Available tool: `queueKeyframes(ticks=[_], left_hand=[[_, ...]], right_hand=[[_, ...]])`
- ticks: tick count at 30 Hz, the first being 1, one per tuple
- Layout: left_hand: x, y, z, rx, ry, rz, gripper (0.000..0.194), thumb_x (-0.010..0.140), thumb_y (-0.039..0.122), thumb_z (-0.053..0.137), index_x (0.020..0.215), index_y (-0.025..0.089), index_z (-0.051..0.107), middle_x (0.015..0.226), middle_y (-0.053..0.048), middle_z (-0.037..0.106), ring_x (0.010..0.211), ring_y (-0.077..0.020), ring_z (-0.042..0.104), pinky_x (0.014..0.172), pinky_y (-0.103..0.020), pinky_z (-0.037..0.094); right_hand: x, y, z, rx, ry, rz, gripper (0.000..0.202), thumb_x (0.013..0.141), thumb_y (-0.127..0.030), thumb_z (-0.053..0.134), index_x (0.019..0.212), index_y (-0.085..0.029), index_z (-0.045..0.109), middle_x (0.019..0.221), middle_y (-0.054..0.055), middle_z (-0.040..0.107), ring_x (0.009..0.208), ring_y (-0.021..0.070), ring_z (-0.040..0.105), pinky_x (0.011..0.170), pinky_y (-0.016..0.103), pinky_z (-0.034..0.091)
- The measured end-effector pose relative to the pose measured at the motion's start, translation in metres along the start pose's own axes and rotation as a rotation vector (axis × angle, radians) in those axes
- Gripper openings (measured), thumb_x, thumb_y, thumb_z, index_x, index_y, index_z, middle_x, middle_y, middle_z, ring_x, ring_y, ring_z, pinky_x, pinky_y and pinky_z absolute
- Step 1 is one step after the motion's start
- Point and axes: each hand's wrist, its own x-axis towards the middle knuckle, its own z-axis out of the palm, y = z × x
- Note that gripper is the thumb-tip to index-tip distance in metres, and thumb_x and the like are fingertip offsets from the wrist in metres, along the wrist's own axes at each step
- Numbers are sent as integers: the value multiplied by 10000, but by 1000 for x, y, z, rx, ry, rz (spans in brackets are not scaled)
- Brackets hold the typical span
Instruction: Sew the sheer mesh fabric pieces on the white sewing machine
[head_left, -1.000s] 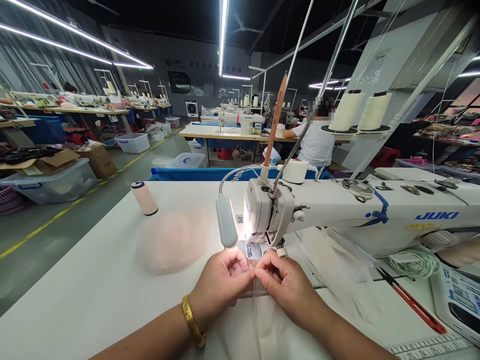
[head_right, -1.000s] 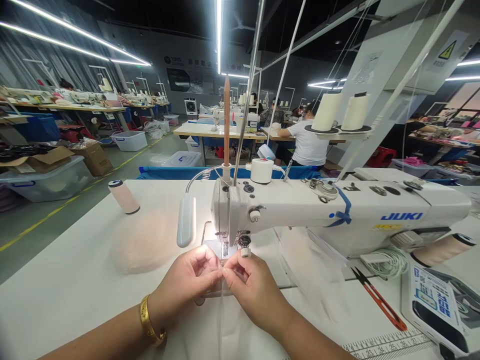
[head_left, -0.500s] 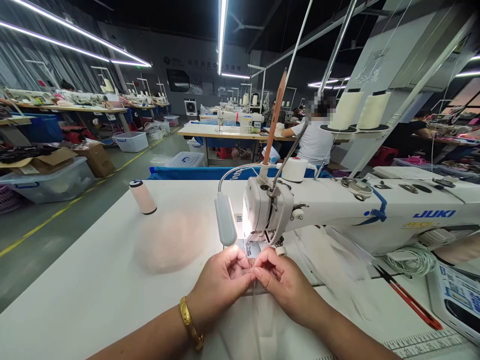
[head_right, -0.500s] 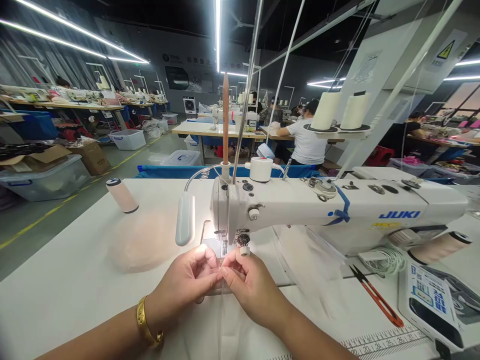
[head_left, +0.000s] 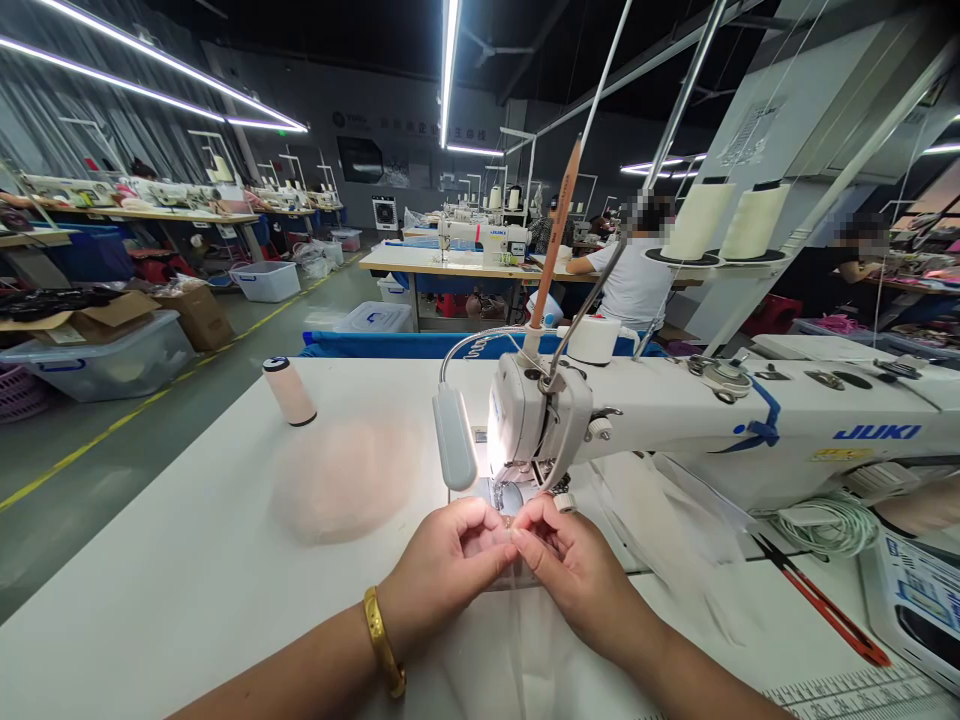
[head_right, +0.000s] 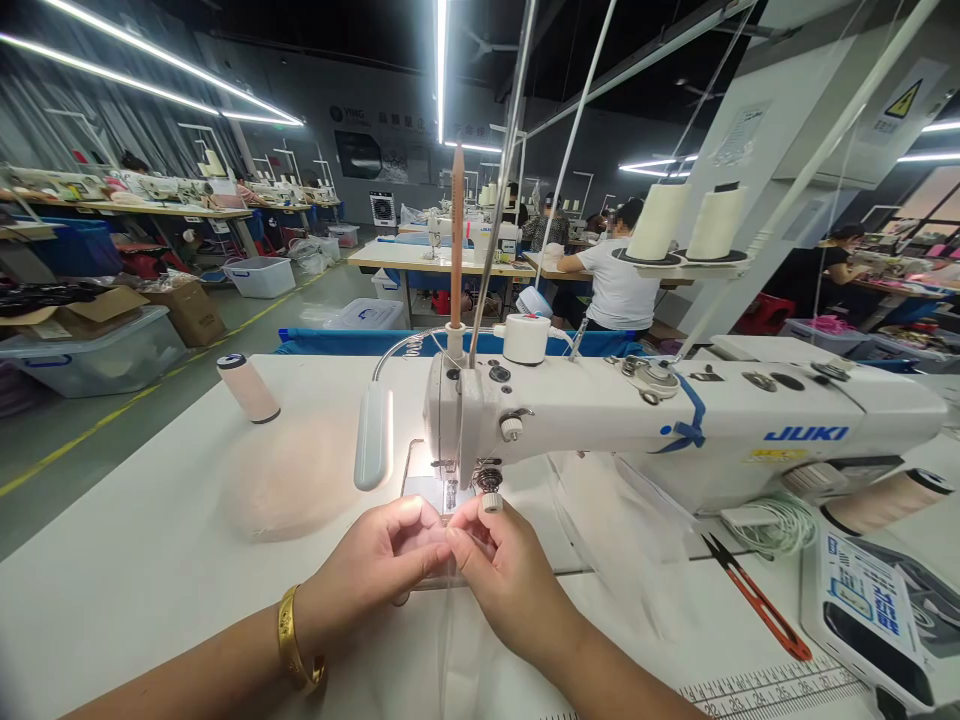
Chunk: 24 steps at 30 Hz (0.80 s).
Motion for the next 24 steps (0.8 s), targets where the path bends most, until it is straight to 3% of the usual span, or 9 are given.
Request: queueKeyframes(ticks=[4, 7, 10, 12, 14, 17, 24], left_hand=[[2, -2, -2, 208, 17, 81, 406, 827, 547, 613, 639, 207, 499, 769, -16, 519, 697, -180, 500, 592, -283, 389], [7, -5, 1, 476, 64, 77, 363, 853, 387, 550, 589, 202, 382, 744, -23, 515, 772, -214, 511, 710, -333, 402], [10, -11, 5, 714, 152, 131, 254, 847, 262, 538, 638, 198, 409, 736, -21, 555, 794, -230, 509, 780, -382, 379], [11, -16, 6, 776, 233, 264, 139, 838, 230, 578, 728, 201, 499, 788, -25, 598, 799, -233, 515, 758, -372, 358], [11, -22, 6, 819, 299, 480, 81, 858, 166, 582, 788, 201, 560, 830, -28, 627, 779, -221, 508, 726, -353, 324], [11, -29, 3, 906, 300, 758, 236, 936, 59, 502, 785, 205, 609, 747, -5, 613, 696, -194, 465, 697, -346, 276], [11, -32, 0, 975, 252, 792, 278, 992, 74, 506, 762, 198, 601, 718, 4, 614, 677, -188, 465, 702, -343, 280]], right_hand=[[1, 4, 4, -141, 45, -1, 224, 989, -400, 506, 874, -231, 598, 812, 9, 584, 748, 204, 545, 667, 313, 417], [6, 12, 10, -319, 60, -6, 200, 984, -331, 477, 837, -236, 573, 776, 14, 585, 764, 226, 550, 682, 328, 426], [12, 21, 15, -493, 83, -43, 199, 986, -260, 462, 801, -237, 532, 804, 38, 628, 839, 259, 574, 739, 358, 455], [15, 25, 17, -586, 105, -59, 200, 983, -222, 474, 785, -239, 505, 817, 43, 652, 855, 268, 593, 725, 351, 461], [17, 28, 18, -646, 126, -63, 196, 968, -186, 491, 780, -241, 490, 802, 37, 657, 830, 263, 612, 677, 327, 454], [17, 30, 16, -685, 142, -76, 160, 948, -154, 506, 812, -238, 524, 831, 44, 678, 791, 253, 636, 624, 308, 438], [17, 33, 11, -759, 188, -212, 118, 967, -151, 530, 886, -227, 571, 885, 39, 718, 709, 213, 646, 547, 286, 406]])
